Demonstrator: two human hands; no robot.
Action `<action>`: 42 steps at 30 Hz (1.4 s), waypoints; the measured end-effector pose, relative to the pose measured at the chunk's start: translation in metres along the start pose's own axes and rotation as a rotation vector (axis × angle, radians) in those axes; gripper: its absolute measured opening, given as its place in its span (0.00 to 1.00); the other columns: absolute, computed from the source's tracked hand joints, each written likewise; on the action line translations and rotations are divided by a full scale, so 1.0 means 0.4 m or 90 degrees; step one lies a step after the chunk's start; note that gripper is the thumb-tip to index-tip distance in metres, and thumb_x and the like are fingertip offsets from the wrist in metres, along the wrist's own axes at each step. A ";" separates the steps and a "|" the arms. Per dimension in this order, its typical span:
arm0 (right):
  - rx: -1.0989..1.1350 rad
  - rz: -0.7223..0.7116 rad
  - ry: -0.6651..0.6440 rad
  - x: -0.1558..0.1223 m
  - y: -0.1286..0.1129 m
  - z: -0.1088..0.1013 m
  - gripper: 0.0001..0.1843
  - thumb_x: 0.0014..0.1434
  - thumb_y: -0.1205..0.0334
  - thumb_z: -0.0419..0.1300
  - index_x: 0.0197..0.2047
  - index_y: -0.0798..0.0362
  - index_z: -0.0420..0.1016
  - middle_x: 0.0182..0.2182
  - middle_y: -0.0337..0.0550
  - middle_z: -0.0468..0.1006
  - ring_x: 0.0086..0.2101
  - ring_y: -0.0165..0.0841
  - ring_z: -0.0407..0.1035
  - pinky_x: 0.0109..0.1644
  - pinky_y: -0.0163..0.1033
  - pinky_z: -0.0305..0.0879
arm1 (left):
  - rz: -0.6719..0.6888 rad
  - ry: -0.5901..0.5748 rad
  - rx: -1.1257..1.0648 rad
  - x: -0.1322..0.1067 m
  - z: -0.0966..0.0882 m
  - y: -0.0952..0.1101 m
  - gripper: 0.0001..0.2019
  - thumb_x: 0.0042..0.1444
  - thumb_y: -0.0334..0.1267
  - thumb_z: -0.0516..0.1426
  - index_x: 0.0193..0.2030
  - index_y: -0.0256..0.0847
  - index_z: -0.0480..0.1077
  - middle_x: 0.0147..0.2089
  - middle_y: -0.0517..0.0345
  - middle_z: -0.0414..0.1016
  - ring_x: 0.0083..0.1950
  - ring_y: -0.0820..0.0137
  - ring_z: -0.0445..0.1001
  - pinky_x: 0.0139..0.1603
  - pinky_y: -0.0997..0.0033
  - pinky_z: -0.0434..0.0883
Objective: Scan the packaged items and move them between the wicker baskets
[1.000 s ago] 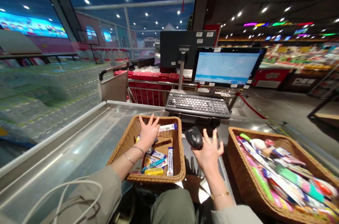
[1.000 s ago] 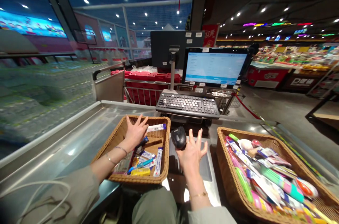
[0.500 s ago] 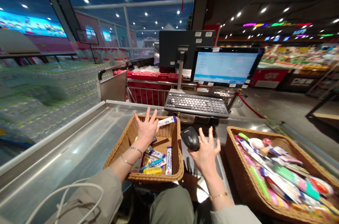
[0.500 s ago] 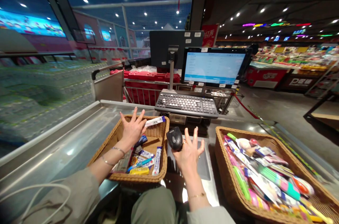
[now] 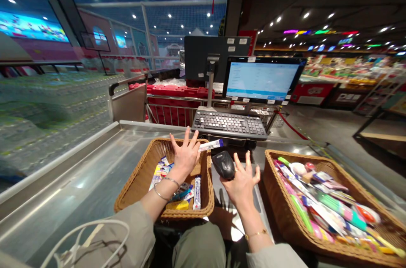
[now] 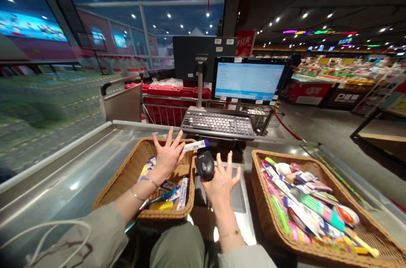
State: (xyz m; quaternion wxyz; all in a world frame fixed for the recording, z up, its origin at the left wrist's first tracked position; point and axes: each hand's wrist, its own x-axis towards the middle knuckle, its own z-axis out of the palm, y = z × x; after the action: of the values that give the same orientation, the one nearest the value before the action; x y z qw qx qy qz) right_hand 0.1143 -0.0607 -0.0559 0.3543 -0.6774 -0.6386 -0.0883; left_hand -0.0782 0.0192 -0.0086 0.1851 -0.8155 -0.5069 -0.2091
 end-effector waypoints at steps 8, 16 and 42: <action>-0.015 -0.018 0.010 -0.004 0.005 0.000 0.13 0.51 0.57 0.60 0.40 0.47 0.80 0.60 0.45 0.72 0.69 0.53 0.45 0.65 0.69 0.34 | -0.002 -0.015 -0.034 -0.013 0.018 0.010 0.17 0.63 0.36 0.53 0.56 0.45 0.74 0.74 0.51 0.53 0.76 0.42 0.39 0.62 0.18 0.19; -0.009 -0.017 0.014 -0.005 0.004 -0.001 0.14 0.52 0.56 0.60 0.41 0.47 0.80 0.60 0.45 0.73 0.69 0.53 0.46 0.65 0.69 0.32 | -0.004 -0.016 -0.055 -0.013 0.022 0.017 0.17 0.64 0.36 0.52 0.56 0.46 0.74 0.74 0.53 0.53 0.76 0.43 0.39 0.62 0.18 0.19; -0.032 -0.036 0.047 -0.011 0.031 -0.001 0.12 0.51 0.57 0.62 0.40 0.47 0.80 0.62 0.44 0.71 0.68 0.55 0.46 0.63 0.71 0.37 | 0.018 0.089 -0.047 -0.019 0.039 0.028 0.12 0.62 0.36 0.55 0.50 0.46 0.76 0.71 0.53 0.60 0.75 0.45 0.48 0.63 0.16 0.26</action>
State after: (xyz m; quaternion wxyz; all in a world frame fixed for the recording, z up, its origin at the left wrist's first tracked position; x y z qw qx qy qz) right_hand 0.1251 -0.0636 -0.0628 0.3579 -0.6639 -0.6417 -0.1392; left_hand -0.0689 0.0168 -0.0270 0.1930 -0.8124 -0.4727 -0.2816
